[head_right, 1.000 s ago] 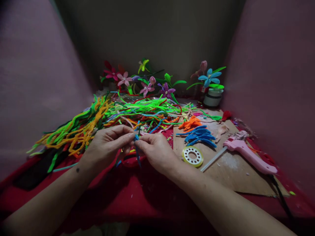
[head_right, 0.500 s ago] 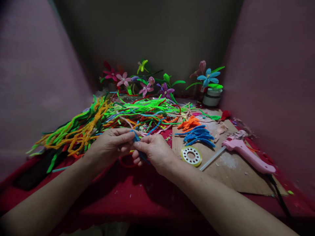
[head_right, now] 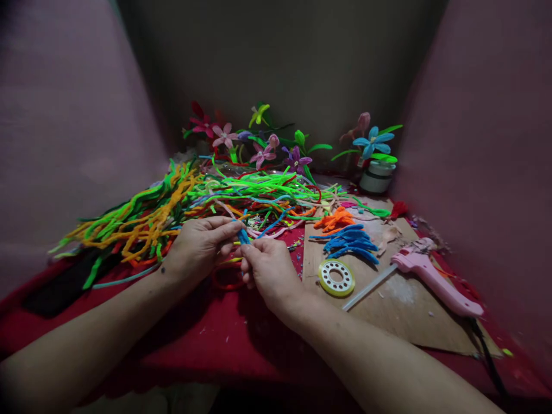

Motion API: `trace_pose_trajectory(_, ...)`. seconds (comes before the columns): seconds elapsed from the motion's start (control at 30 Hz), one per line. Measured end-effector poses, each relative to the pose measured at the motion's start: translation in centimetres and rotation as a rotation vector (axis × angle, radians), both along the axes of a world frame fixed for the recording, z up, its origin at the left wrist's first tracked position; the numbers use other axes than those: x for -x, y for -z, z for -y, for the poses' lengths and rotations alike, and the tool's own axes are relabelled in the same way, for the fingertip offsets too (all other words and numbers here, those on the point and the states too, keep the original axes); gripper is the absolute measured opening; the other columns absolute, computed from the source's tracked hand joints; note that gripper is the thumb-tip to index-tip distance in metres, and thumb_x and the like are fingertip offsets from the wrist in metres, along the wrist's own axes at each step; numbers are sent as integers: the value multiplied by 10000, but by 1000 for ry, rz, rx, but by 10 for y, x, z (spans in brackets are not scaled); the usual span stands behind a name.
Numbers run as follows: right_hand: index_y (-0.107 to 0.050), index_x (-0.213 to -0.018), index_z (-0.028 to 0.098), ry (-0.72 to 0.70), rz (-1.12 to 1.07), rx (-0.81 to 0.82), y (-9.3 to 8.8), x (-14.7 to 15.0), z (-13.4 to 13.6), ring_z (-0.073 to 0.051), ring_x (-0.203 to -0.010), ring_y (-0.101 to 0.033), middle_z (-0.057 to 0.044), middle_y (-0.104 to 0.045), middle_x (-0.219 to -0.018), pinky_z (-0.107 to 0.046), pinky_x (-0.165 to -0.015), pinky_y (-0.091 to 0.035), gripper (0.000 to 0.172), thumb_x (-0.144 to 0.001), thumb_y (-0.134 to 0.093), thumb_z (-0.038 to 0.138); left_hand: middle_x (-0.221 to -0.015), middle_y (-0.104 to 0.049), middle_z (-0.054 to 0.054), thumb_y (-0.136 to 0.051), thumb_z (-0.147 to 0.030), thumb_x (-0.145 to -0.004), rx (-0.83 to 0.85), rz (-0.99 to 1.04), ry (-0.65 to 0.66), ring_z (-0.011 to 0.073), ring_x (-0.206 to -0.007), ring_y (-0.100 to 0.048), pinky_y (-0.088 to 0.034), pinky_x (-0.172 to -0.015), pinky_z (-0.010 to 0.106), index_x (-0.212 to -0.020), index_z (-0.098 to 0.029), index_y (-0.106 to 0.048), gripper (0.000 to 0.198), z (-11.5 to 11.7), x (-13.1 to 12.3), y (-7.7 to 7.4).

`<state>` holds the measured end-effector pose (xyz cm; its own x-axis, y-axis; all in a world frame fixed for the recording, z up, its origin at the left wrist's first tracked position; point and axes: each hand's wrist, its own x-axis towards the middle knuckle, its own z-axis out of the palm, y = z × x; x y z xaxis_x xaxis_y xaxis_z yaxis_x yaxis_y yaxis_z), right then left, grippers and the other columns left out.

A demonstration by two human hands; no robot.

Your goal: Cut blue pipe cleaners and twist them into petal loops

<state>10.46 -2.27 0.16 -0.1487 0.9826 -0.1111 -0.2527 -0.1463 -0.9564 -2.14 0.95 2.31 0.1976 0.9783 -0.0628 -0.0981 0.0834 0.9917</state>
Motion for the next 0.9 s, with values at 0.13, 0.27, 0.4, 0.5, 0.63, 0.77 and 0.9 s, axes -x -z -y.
trace_pose_trajectory(0.13, -541, -620, 149, -30, 22, 4, 2, -4, 0, -51, -346, -408, 55, -476, -458, -182, -347, -317, 181, -704, -559, 308, -456, -474, -47, -682, -341, -674, 66, 7, 132, 42, -397, -421, -360, -423, 160, -662, -132, -584, 231, -4, 2, 3)
trace_pose_trajectory(0.27, -541, -590, 156, -53, 144, -68, 1, -10, -1, -63, -381, -432, 40, -497, -470, -199, -389, -333, 209, -731, -537, 311, -434, -449, -46, -696, -343, -646, 87, -57, 175, 36, -369, -370, -330, -395, 170, -606, -116, -583, 256, -4, 1, 5)
trace_pose_trajectory(0.4, -530, -506, 154, 15, 351, -239, 1, -12, 0, -67, -426, -435, 23, -497, -461, -206, -430, -332, 290, -759, -526, 295, -467, -515, -19, -701, -329, -632, 22, -123, 85, 62, -395, -439, -345, -395, 182, -632, -111, -612, 235, -3, -1, 6)
trace_pose_trajectory(0.5, -541, -528, 150, -16, 259, -171, 1, -11, 0, -76, -420, -450, 19, -519, -467, -214, -434, -346, 268, -738, -561, 316, -510, -564, 2, -685, -313, -654, 27, -84, 129, 88, -427, -499, -399, -430, 206, -665, -112, -612, 214, -2, -2, 4)
trace_pose_trajectory(0.63, -585, -657, 145, -91, -81, 4, 1, -9, -1, -94, -434, -493, 11, -572, -518, -244, -479, -410, 218, -699, -616, 357, -472, -553, -3, -653, -286, -688, 84, 12, 208, 95, -386, -492, -401, -407, 219, -636, -113, -579, 195, 0, -1, 1)
trace_pose_trajectory(0.77, -611, -621, 129, -49, -197, -8, 3, -12, -4, -81, -460, -478, 8, -569, -532, -242, -505, -405, 221, -682, -656, 337, -492, -535, -27, -683, -246, -646, 124, 66, 187, 65, -391, -450, -431, -451, 228, -688, -113, -604, 160, -1, -1, 2)
trace_pose_trajectory(0.9, -677, -749, 153, 43, -201, 6, -1, -17, -6, -80, -511, -502, 11, -623, -632, -233, -526, -397, 203, -607, -729, 289, -394, -359, -85, -671, -248, -656, 132, 11, 243, 14, -334, -258, -293, -375, 166, -677, -118, -616, 143, -1, 1, 4)
